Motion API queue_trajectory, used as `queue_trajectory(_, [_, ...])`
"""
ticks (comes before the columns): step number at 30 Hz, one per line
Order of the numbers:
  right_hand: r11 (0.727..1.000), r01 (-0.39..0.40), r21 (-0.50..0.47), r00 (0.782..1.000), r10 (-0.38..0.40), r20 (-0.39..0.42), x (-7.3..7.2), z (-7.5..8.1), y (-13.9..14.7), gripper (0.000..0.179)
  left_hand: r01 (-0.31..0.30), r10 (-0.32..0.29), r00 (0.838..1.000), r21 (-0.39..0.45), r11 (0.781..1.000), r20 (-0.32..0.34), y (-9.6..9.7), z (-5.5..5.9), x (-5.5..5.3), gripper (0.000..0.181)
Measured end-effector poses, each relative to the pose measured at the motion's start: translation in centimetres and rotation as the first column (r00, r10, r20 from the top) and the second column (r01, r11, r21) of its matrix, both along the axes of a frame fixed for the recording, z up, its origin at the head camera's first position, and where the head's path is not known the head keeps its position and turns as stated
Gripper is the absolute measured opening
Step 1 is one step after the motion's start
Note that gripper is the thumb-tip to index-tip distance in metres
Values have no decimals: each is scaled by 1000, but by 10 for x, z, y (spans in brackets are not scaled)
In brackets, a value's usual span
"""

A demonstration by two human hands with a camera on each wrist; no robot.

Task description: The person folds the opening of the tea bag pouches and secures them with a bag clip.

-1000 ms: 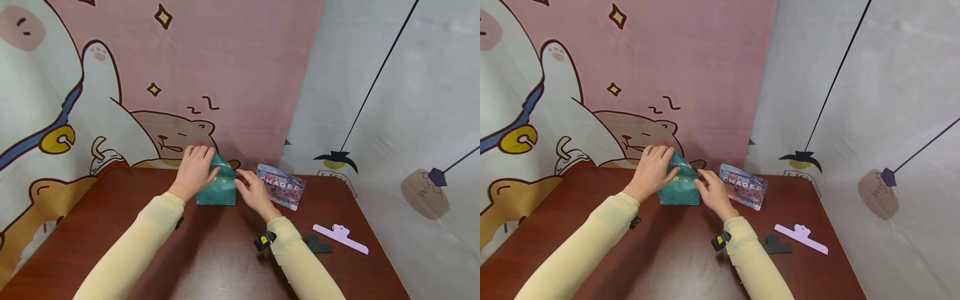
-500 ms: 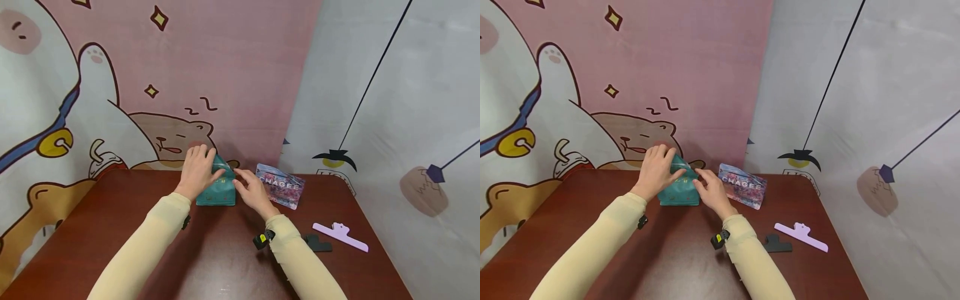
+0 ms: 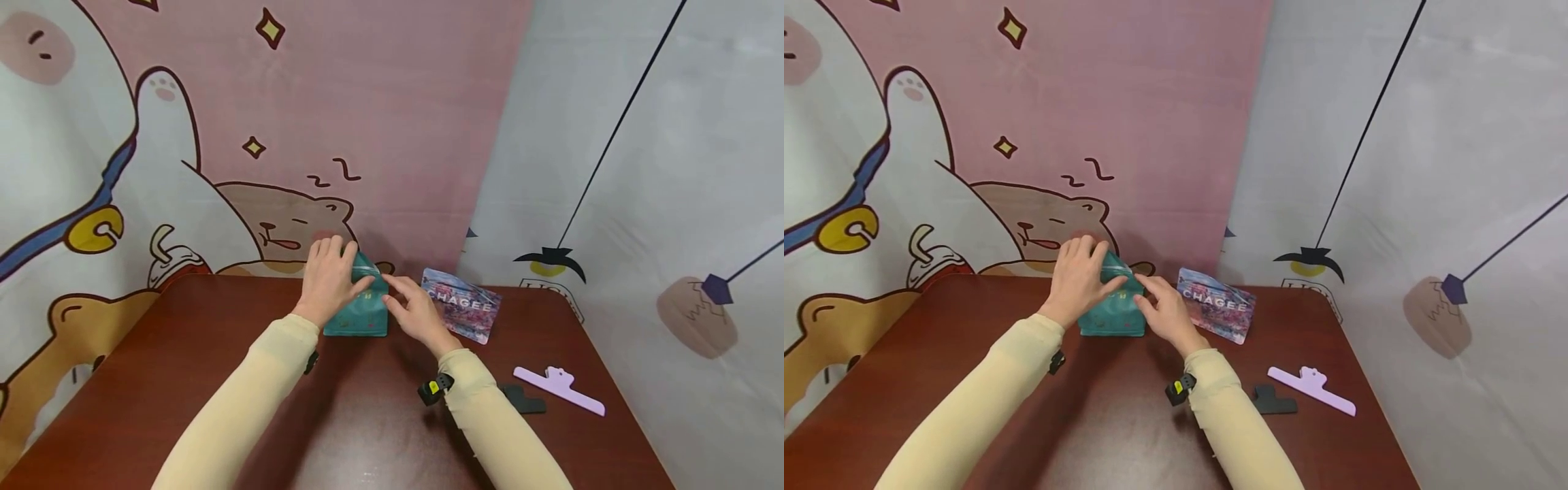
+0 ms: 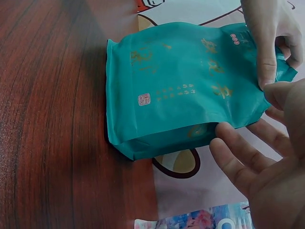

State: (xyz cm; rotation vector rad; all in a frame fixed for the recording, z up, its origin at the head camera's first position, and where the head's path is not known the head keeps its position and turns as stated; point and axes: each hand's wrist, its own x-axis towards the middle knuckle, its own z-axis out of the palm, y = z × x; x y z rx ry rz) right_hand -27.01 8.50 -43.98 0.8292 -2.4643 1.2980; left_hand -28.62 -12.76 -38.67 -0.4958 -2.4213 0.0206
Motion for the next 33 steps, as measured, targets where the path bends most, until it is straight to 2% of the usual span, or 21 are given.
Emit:
queue_trajectory(10, [1000,4,-7,1000,-4,-16,-2,1,0,43,-7,7,1000,-3,1000,-25,1,0,-2,72])
queue_trajectory(17, [1000,6,-7,1000,-6,18,0,0,-1,43,-16,16,998,10,1000,-59,2,-4,-3,70])
queue_trajectory(21, [1000,20,-6,999,-19,33,3,-2,0,43,-9,9,998,12,1000,-57,4,-7,-2,69])
queue_trajectory(28, [1000,12,-15,1000,-12,13,2,-2,0,43,-16,17,999,16,1000,-28,4,-5,0,67])
queue_trajectory(33, [1000,9,-3,1000,-9,-18,1,-3,-1,44,9,-7,998,36,999,-57,2,-2,0,63])
